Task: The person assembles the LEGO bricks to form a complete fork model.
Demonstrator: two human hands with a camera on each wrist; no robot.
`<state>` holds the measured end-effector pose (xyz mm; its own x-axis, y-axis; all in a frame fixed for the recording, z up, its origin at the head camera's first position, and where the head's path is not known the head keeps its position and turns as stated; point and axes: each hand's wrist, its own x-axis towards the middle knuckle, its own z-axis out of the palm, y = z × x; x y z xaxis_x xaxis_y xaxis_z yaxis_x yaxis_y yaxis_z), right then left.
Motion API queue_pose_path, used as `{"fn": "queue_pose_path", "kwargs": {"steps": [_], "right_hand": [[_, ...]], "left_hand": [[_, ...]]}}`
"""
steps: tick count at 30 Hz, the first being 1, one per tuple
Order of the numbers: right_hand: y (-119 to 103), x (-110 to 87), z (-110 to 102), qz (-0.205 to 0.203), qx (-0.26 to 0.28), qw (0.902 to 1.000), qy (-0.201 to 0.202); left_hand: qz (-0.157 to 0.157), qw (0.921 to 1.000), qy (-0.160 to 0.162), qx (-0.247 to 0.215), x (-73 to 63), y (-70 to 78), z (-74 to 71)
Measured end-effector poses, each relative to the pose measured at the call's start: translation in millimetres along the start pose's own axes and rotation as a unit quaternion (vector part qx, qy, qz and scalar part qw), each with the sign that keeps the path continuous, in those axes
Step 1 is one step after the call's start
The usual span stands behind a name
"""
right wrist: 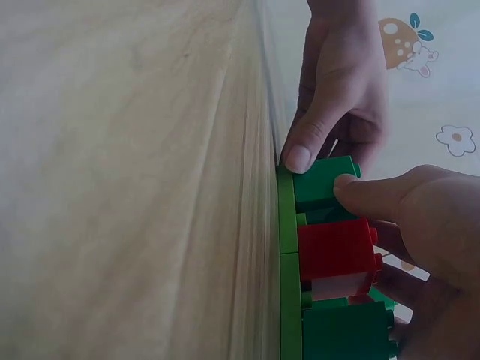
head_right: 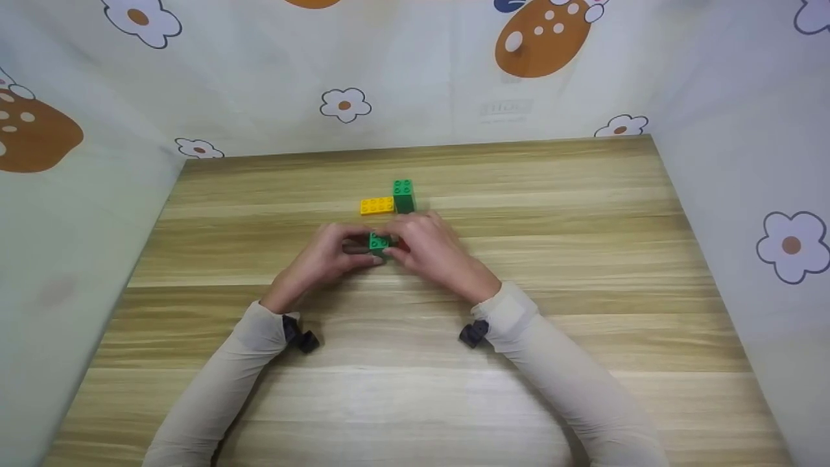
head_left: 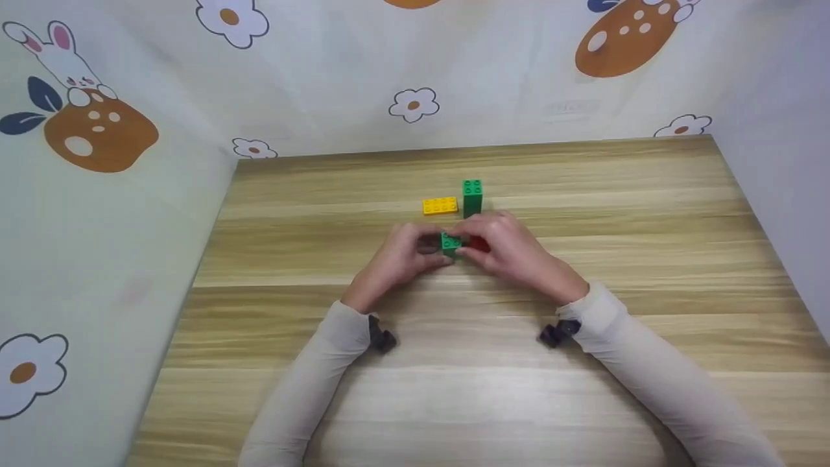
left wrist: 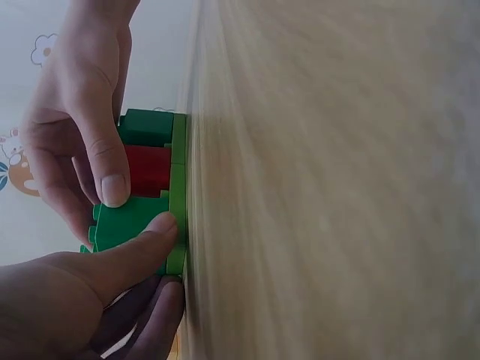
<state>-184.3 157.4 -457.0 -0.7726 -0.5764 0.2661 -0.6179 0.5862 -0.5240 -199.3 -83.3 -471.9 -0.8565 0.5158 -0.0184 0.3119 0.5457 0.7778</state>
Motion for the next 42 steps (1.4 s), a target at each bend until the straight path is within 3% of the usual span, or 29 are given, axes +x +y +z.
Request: {"fn": "queue_pose_path", "kwargs": {"steps": [11, 18, 24, 34, 42], "right_hand": [[-3, -0.2, 1, 0.022, 0.003, 0.9997, -0.01], [0, 1.5, -1, 0.026, 0.005, 0.9995, -0.016], [6, -3.6, -8, 0.02, 0.007, 0.9993, -0.03], [27, -23.7, -30, 0.106, 0.033, 0.9921, -0.058], [50, -39.8, -38, 0.117, 0.079, 0.9869, -0.078]], "left_hand": [[-0.014, 0.9998, -0.001, -0.013, -2.2, 2.4, 0.5], [-0.032, 0.9994, -0.005, 0.01, -0.3, 1.7, 0.7], [-0.027, 0.9994, -0.005, 0.021, -0.3, 2.9, 1.7], [-0.035, 0.9987, 0.006, 0.035, 0.1, 6.5, 4.1], [-0.036, 0.9993, 0.003, 0.011, -1.5, 6.5, 4.7]]}}
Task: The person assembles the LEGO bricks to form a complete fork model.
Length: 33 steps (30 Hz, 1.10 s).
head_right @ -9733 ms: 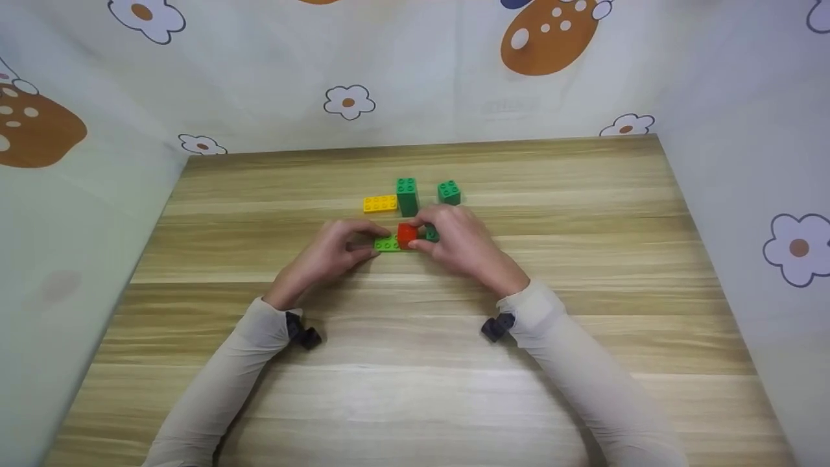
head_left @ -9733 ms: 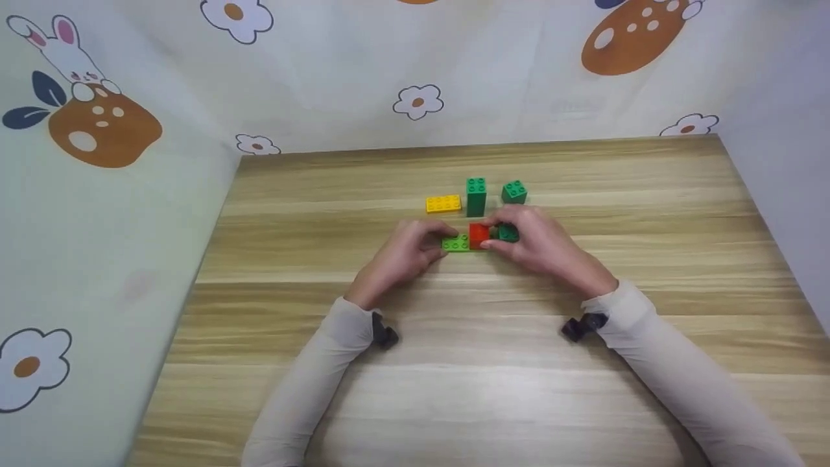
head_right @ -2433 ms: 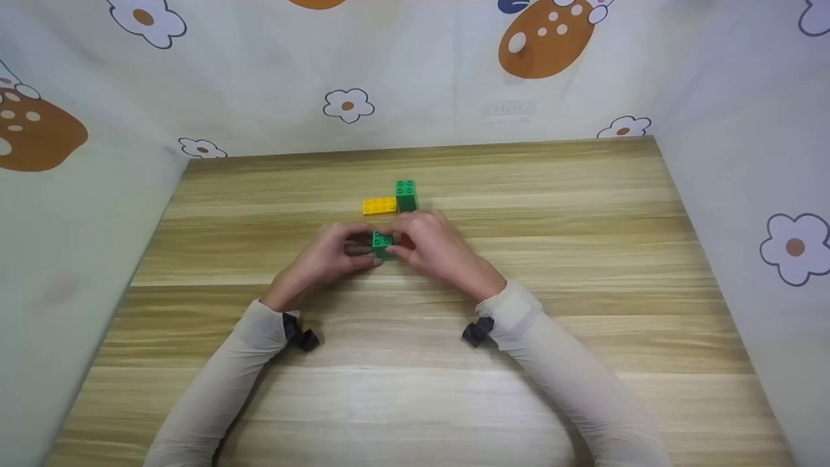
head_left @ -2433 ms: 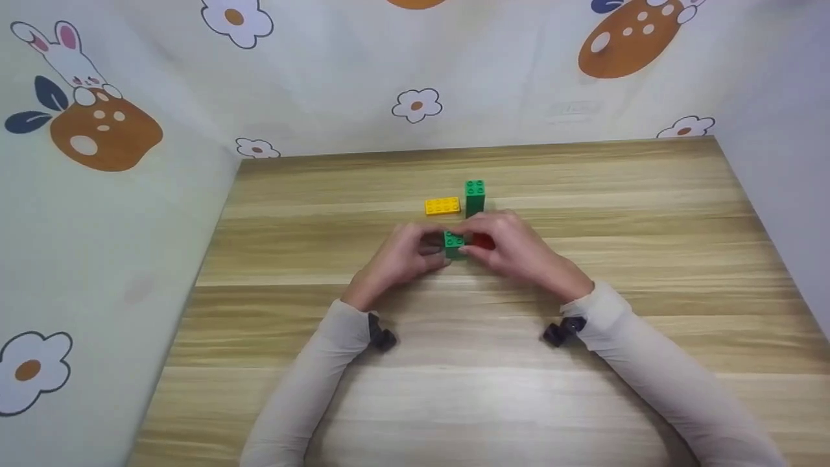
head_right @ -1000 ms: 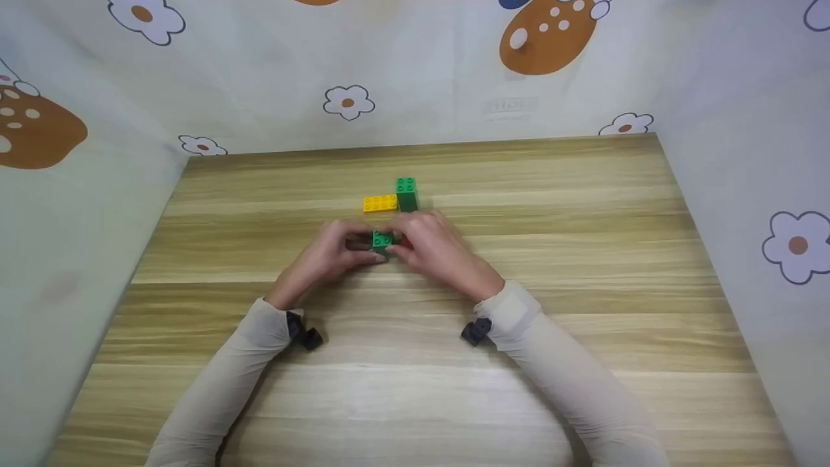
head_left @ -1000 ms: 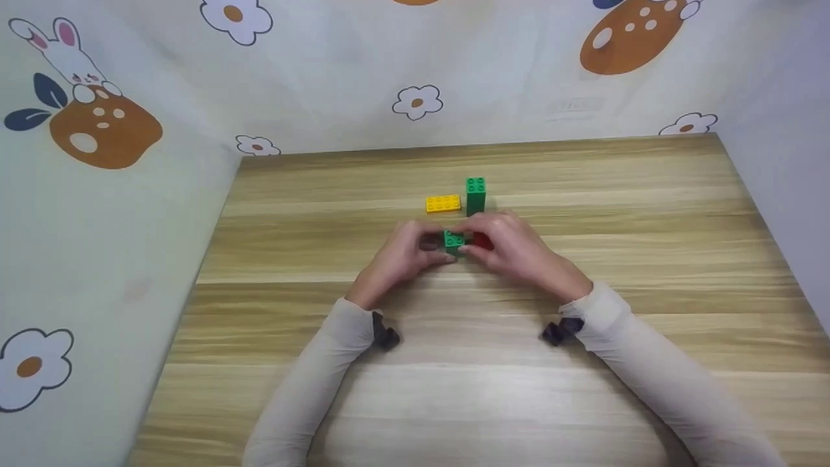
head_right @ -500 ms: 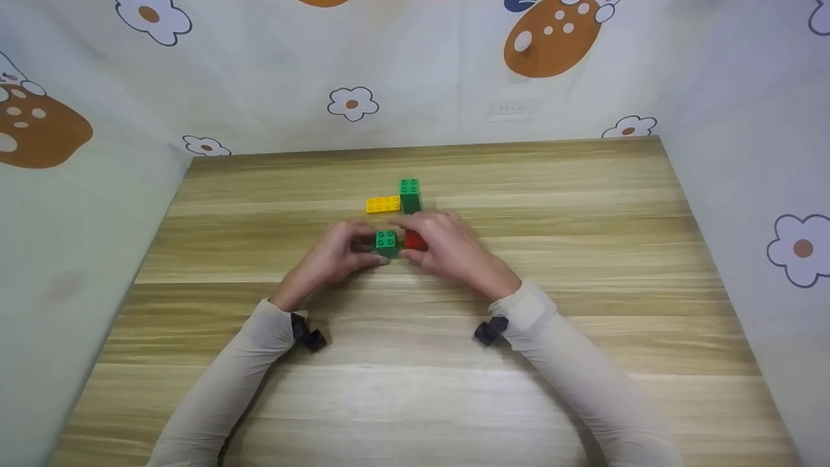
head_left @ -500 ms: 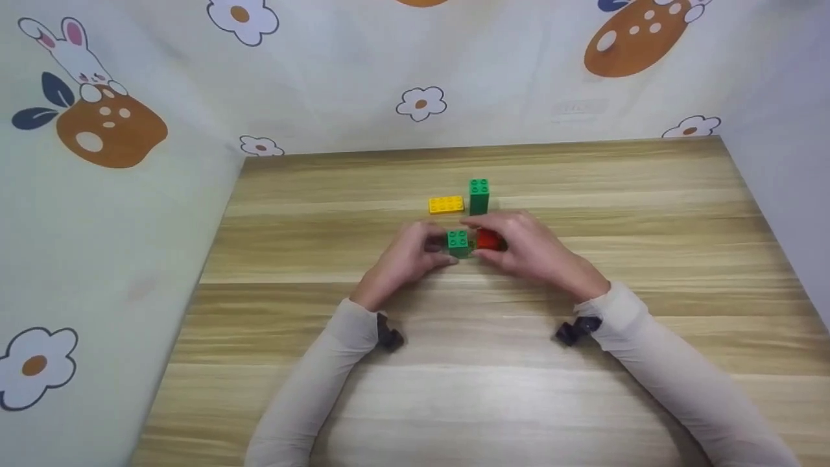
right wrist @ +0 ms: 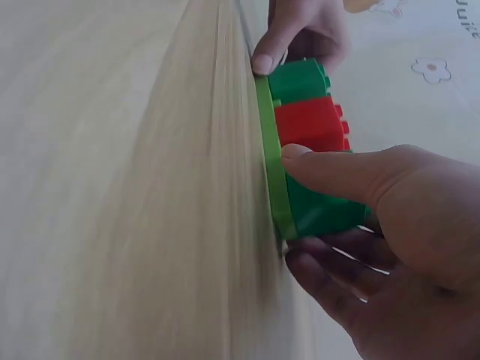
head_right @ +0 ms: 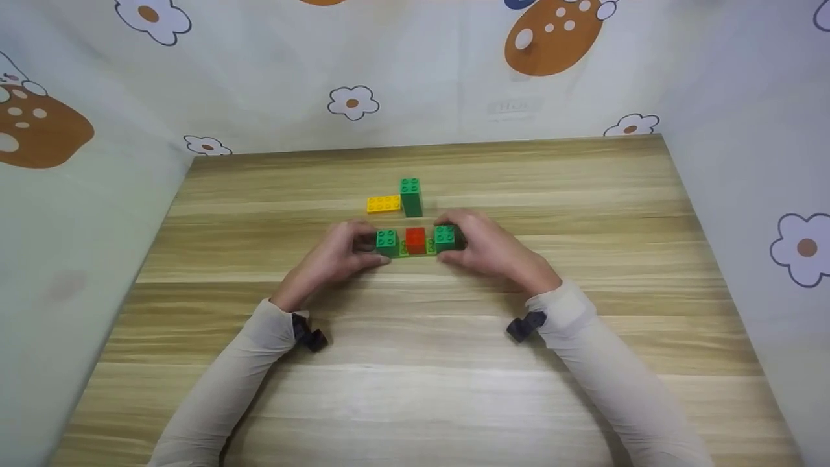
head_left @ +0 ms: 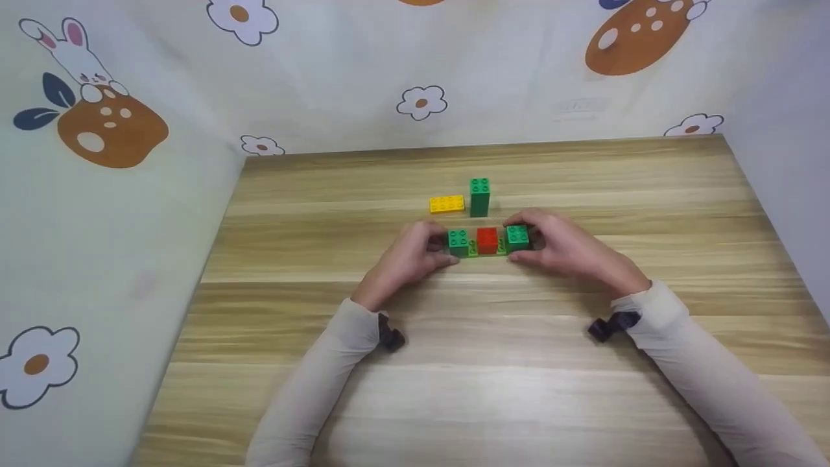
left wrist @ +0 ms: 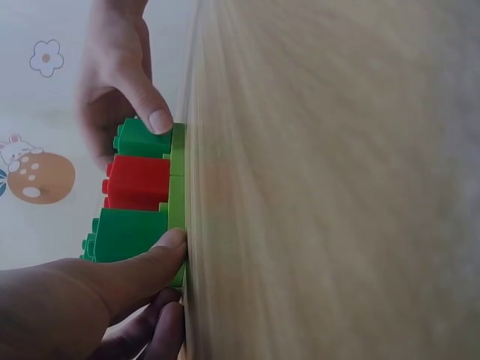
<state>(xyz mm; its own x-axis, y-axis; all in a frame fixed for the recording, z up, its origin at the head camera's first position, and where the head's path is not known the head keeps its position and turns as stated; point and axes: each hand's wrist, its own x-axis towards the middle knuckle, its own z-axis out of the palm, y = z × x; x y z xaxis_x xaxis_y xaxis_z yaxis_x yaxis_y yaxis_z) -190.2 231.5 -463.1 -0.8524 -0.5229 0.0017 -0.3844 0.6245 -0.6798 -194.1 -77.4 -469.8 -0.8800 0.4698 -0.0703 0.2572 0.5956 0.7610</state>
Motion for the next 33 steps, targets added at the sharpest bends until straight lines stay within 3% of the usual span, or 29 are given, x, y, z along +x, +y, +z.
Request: {"fn": "queue_pose_path", "kwargs": {"steps": [8, 13, 21, 26, 29, 33], "right_hand": [[7, -3.3, -3, 0.014, 0.028, 0.9995, -0.007], [7, -0.1, 1, 0.015, 0.031, 0.9994, -0.007], [7, -0.7, 3, 0.034, 0.03, 0.999, -0.007], [6, -1.2, 1, 0.035, 0.014, 0.9993, -0.001], [6, -1.4, 0, 0.037, 0.008, 0.9993, -0.002], [7, -1.2, 0, 0.037, 0.009, 0.9992, -0.003]], "left_hand": [[-0.002, 1.0, 0.0, 0.003, -0.6, -2.6, 0.6], [-0.015, 0.9999, -0.005, -0.004, -3.6, -6.1, -3.8], [-0.009, 0.9994, -0.027, -0.019, 0.1, -6.6, -16.5], [0.01, 0.9995, 0.03, 0.002, 9.0, -6.4, -25.5], [-0.004, 0.9975, 0.067, 0.02, 15.2, -6.0, -28.9], [-0.037, 0.9956, 0.084, 0.02, 24.4, -2.4, -31.6]]}}
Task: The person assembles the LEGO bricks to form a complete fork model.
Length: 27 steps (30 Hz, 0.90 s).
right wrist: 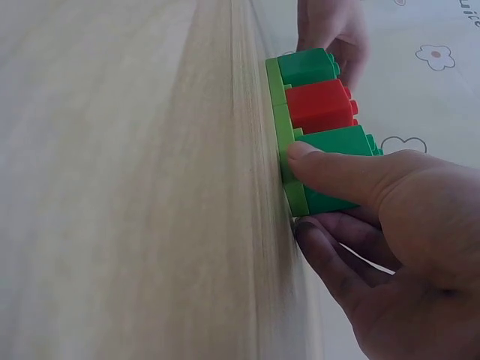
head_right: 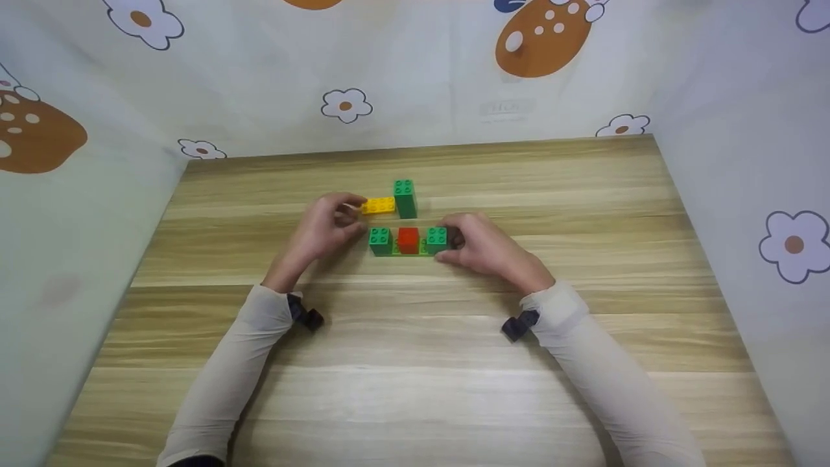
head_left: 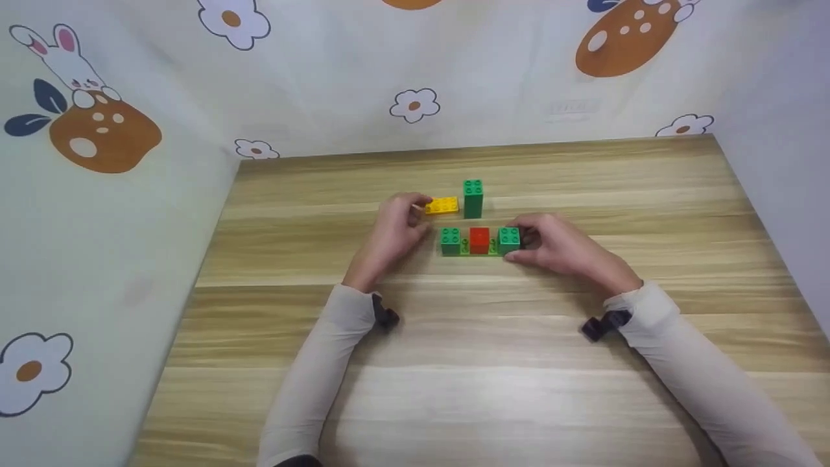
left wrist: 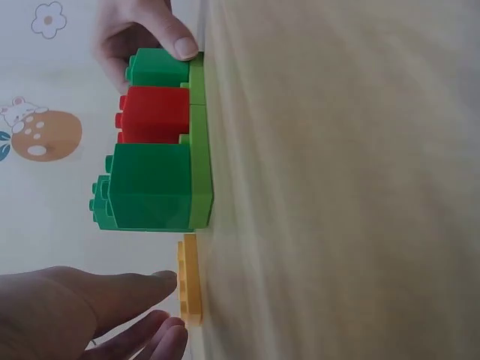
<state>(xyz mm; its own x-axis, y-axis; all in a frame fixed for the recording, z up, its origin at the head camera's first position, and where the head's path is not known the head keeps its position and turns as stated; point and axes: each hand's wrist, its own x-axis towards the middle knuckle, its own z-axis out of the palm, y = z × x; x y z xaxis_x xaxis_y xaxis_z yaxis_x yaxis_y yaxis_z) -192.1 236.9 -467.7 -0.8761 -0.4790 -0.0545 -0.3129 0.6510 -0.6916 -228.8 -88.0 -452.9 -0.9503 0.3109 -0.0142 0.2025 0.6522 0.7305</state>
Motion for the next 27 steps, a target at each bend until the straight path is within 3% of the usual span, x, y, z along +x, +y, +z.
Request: {"fn": "queue_pose_path", "kwargs": {"steps": [8, 17, 27], "right_hand": [[1, 1.3, 2, -0.004, 0.003, 1.0, 0.003], [0, 1.9, 1, 0.0, 0.007, 1.0, -0.002], [1, 0.3, 0, 0.003, 0.013, 0.9999, -0.004]], "left_hand": [[-0.036, 0.9994, 0.004, -0.001, 18.5, 0.3, 1.3], [-0.027, 0.9991, 0.012, -0.029, 23.8, -10.4, 7.7], [-0.022, 0.9994, 0.023, -0.016, 23.5, -10.9, 11.1]]}}
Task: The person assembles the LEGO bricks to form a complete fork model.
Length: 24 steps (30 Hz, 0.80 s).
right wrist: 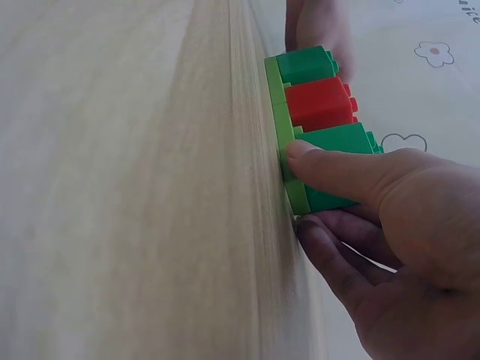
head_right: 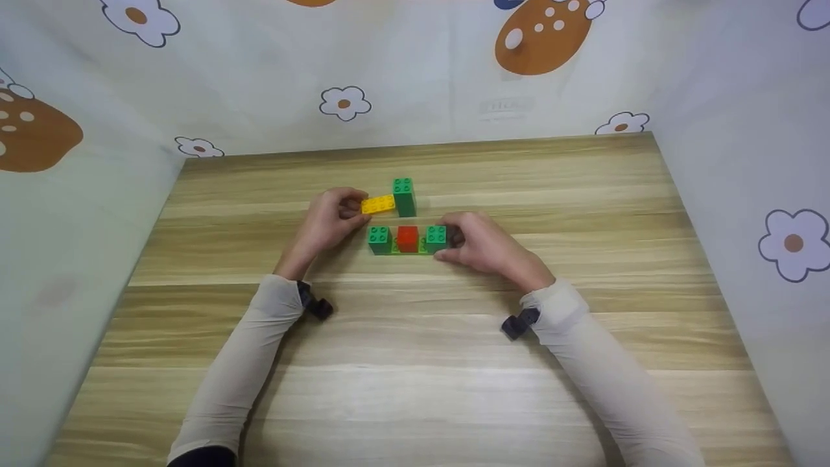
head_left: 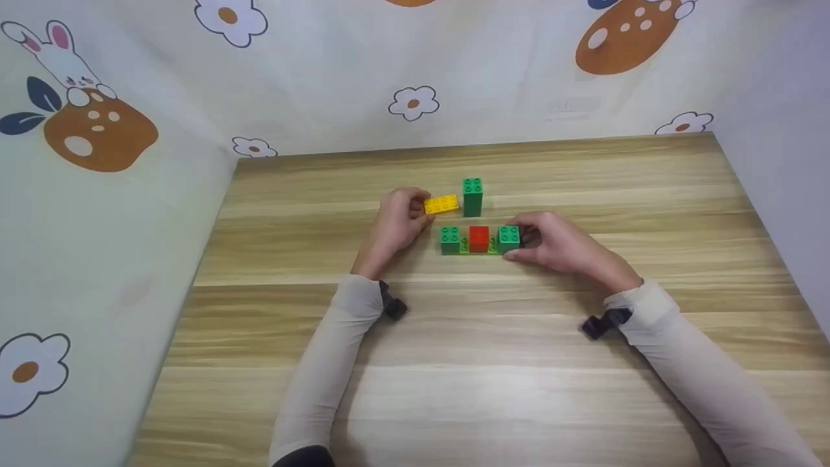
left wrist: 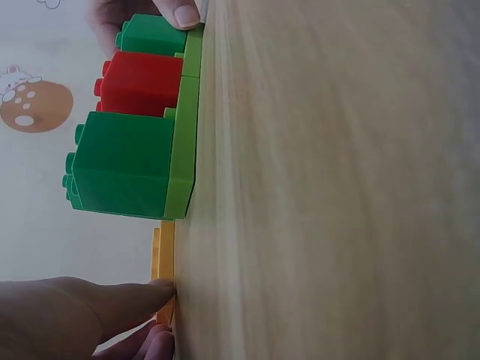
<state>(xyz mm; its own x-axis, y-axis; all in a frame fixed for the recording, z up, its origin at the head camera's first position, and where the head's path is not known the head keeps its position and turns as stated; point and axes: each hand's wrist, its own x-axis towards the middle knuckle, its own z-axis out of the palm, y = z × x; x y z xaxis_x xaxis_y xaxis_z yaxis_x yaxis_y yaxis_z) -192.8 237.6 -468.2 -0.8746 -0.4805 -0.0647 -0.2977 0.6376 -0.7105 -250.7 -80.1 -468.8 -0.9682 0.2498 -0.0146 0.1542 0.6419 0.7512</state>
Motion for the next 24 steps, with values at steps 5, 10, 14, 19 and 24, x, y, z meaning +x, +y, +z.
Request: {"fn": "queue_pose_path", "kwargs": {"steps": [5, 10, 14, 19, 24], "right_hand": [[0, -0.9, 0, -0.001, 0.004, 1.0, 0.0], [2, -1.2, -1, -0.001, 0.011, 0.9999, 0.002], [4, -0.5, 0, 0.0, 0.024, 0.9997, 0.004], [4, -1.0, 1, -0.007, 0.034, 0.9994, 0.008], [4, -1.7, -1, -0.019, 0.038, 0.999, 0.014]], "left_hand": [[0.005, 1.0, -0.003, 0.005, -1.5, -0.8, -1.8], [0.002, 0.9999, -0.013, 0.0, -4.6, -1.2, -4.2], [0.008, 0.9996, -0.021, -0.014, -7.5, -0.4, -5.2], [0.016, 0.9989, -0.034, -0.026, -12.7, -1.2, -5.9], [0.023, 0.9982, -0.043, -0.037, -20.9, -5.2, -7.1]]}}
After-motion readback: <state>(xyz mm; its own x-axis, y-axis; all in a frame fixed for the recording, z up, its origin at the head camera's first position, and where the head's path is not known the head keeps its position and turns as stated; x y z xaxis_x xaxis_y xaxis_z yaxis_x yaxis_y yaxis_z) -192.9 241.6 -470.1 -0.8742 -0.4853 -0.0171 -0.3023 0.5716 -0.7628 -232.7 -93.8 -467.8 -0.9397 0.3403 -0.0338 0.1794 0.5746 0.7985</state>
